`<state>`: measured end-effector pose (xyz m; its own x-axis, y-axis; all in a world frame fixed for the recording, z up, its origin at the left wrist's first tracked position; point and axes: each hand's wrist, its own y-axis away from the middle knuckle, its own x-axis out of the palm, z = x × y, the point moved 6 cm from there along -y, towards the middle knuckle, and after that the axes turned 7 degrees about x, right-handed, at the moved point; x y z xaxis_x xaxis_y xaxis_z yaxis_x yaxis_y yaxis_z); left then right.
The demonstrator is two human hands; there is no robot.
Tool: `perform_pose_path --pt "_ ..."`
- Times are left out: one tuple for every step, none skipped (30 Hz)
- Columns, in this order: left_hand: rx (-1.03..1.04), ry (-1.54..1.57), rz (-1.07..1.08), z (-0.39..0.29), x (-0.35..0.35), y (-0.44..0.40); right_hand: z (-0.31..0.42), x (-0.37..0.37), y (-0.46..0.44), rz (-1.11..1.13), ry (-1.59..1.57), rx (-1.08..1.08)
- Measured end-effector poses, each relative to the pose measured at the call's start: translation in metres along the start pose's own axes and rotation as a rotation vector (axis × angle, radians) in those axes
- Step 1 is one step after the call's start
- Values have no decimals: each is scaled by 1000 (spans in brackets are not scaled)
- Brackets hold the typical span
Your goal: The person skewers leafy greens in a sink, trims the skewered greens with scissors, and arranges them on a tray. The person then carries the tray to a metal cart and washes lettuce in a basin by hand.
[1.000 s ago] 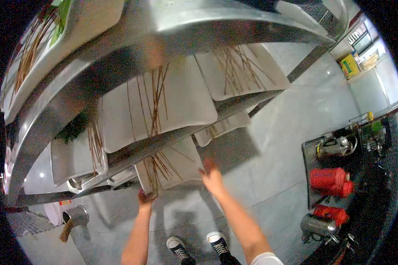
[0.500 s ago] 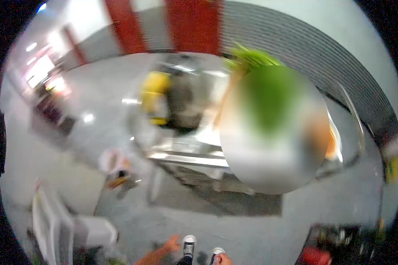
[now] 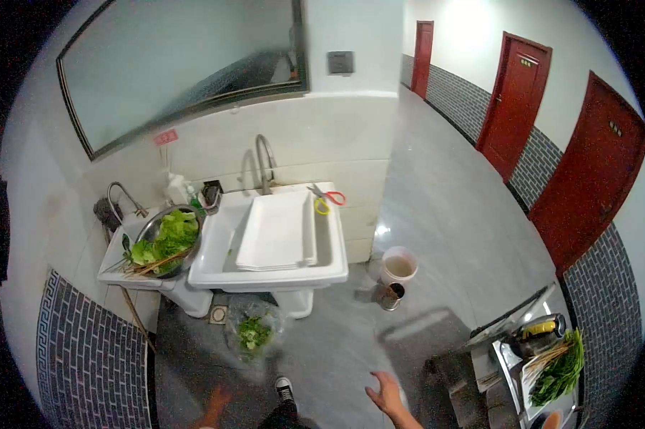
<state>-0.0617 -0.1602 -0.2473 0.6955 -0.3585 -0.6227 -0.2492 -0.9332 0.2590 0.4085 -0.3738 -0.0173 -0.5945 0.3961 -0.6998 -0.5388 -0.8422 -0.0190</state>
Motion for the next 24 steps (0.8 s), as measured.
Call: perform_pose_path --pt "-136 98 -15 58 0 -9 33 18 -21 40 -19 11" --pt "-213 112 -31 87 4 -18 38 20 -53 56 -25 18" --pt "-165 -56 -37 89 -12 -7 66 45 -77 78 20 -25" --pt "-119 -235 -50 88 -24 7 90 62 -96 101 49 -76" --pt "-79 -411 -55 81 -35 13 112 77 -117 137 44 -94" --pt "-111 -441 43 71 -46 8 129 93 -138 174 -71 -5" --pt "-136 -471 141 32 -71 -7 146 106 -158 206 -186 89" --pt "-164 -323 54 -20 -102 -24 171 116 -174 230 -186 79" --pt "-191 -181 -27 -72 -130 -34 201 117 -187 212 -193 -19" --pt "91 -163 -247 -77 -142 -59 229 116 -199 185 -204 -120" --pt "371 -141 -459 -79 -152 -77 249 121 -210 175 -242 -151" --pt "233 -106 -405 -108 -172 -92 256 132 -225 195 -240 -150" --pt "97 -69 -357 -152 -198 -114 266 143 -238 189 -173 -298" --pt "274 -120 -467 -180 -216 -128 277 155 -251 185 -108 -449" --pt "443 -176 -572 -201 -231 -135 282 171 -266 216 -110 -453" --pt "476 -259 -594 -225 -252 -145 287 185 -281 310 -210 -394" --pt "508 -345 -608 -245 -268 -152 292 196 -290 404 -310 -326" --pt "518 -470 -633 -252 -279 -162 303 206 -301 433 -317 -327" --pt "530 -600 -653 -258 -289 -177 319 217 -315 476 -333 -359" --pt "534 -689 -632 -260 -298 -196 335 229 -323 517 -347 -386" --pt "540 -774 -602 -258 -304 -213 350 239 -330 539 -357 -376" --pt "530 -782 -593 -257 -312 -228 370 248 -335 577 -342 -438" --pt "415 -892 -444 -252 -313 -254 387 255 -342 607 -325 -501" --pt "305 -993 -295 -242 -312 -276 400 260 -347 602 -328 -497"
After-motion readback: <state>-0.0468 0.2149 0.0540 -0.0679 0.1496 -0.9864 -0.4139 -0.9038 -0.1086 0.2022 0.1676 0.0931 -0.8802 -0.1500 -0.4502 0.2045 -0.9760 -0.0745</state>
